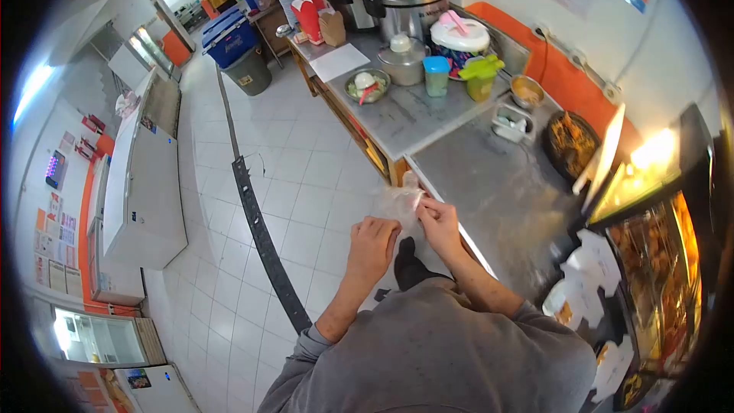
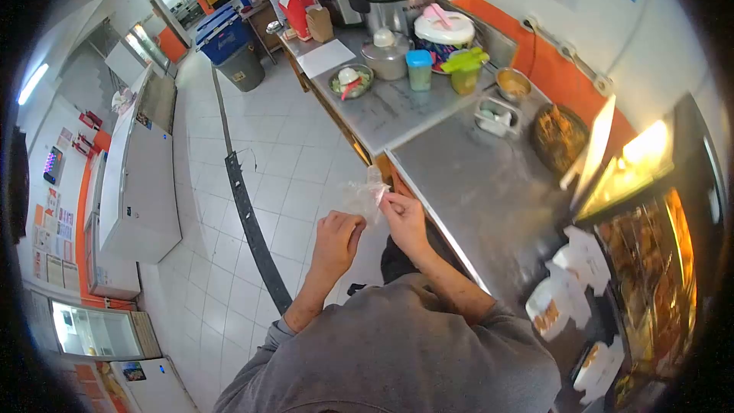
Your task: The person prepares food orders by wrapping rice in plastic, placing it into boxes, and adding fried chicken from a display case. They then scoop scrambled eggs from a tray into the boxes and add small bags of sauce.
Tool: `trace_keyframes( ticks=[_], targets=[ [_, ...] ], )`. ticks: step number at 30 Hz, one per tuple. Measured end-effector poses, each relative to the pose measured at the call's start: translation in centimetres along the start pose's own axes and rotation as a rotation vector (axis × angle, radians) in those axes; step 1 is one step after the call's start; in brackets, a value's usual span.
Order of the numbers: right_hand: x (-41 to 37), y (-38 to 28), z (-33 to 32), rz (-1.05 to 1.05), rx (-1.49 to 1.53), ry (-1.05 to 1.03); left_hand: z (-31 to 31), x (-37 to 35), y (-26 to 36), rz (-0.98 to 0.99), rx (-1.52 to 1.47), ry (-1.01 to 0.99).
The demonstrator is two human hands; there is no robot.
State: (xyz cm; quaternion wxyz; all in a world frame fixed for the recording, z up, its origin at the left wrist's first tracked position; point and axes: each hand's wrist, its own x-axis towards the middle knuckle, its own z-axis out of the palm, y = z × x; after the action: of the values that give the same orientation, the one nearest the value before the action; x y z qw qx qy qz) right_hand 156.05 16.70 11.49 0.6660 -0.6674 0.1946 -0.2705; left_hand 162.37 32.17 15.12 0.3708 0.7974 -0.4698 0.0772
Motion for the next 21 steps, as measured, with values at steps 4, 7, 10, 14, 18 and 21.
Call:
trace_keyframes(
  ticks=[4,7,10,14,18,21],
  targets=[
    [12.1,3.8,5.2,0.607,0.951,-0.173,1.2,6.6,-7.4,-0.067,0.207,-0.142],
    [19.8,5.1,9.1,0.622,1.104,-0.118,1.8,11.8,-12.8,-0.091,0.270,-0.093],
    [26.7,5.6,11.9,0.778,1.208,-0.394,1.3,16.6,-16.5,-0.146,0.345,0.058],
    [32.2,8.6,14.9,0.384,0.991,-0.379,1.5,23.3,-20.4,-0.267,0.234,0.181],
    [36.5,7.2,14.8,0.261,0.884,0.056,4.3,29.5,-25.9,-0.134,0.089,-0.030],
    [41.5,9.2,11.4,0.302,0.817,0.177,8.0,33.3,-28.7,0.018,-0.049,-0.170]
  ],
)
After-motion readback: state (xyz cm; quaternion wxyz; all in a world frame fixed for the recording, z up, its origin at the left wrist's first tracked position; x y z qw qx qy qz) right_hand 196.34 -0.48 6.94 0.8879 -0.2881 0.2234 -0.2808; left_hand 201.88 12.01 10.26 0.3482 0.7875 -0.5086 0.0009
